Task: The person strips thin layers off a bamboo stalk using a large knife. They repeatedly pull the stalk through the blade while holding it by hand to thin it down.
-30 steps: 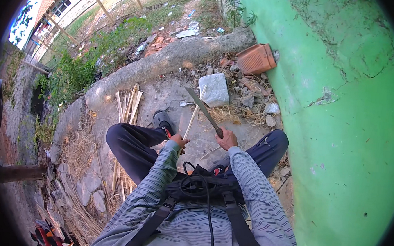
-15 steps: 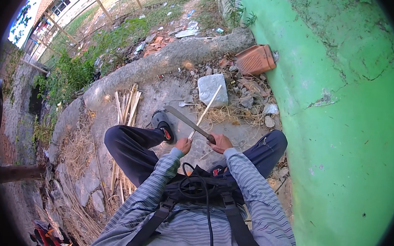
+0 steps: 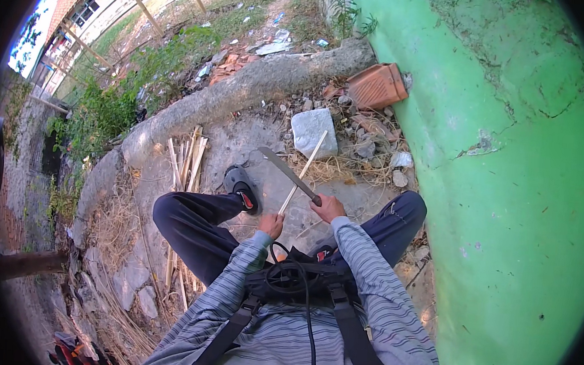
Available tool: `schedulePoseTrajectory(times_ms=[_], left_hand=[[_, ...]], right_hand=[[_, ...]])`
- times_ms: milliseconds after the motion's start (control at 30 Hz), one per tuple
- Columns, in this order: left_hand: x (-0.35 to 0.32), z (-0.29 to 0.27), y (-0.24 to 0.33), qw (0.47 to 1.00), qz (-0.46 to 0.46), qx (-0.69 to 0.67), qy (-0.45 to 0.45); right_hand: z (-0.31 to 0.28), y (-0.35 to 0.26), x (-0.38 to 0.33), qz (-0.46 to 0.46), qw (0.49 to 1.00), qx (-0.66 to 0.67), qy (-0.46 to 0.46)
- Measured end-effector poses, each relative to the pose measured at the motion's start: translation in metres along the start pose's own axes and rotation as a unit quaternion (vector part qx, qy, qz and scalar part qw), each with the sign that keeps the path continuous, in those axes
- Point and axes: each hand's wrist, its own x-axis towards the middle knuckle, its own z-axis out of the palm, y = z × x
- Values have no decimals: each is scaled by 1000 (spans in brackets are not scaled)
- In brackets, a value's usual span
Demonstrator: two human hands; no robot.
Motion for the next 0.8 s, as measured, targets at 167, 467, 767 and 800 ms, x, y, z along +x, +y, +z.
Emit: schedulePoseTrajectory(times_ms=[167,467,767,800], left_hand=[[3,-6,2,999,7,-13,31],[-10,-19,-2,998,22,9,63],[-23,-35,22,998,-1,-28,57],[-26,-34,24,998,2,-25,55]], right_hand=[[4,6,4,-32,999,18,-14],[13,-11,-1,-62,997,-54,2],[8,-16,-13,-67,996,-47,21],[5,-15,-9,-60,997,-47,30]])
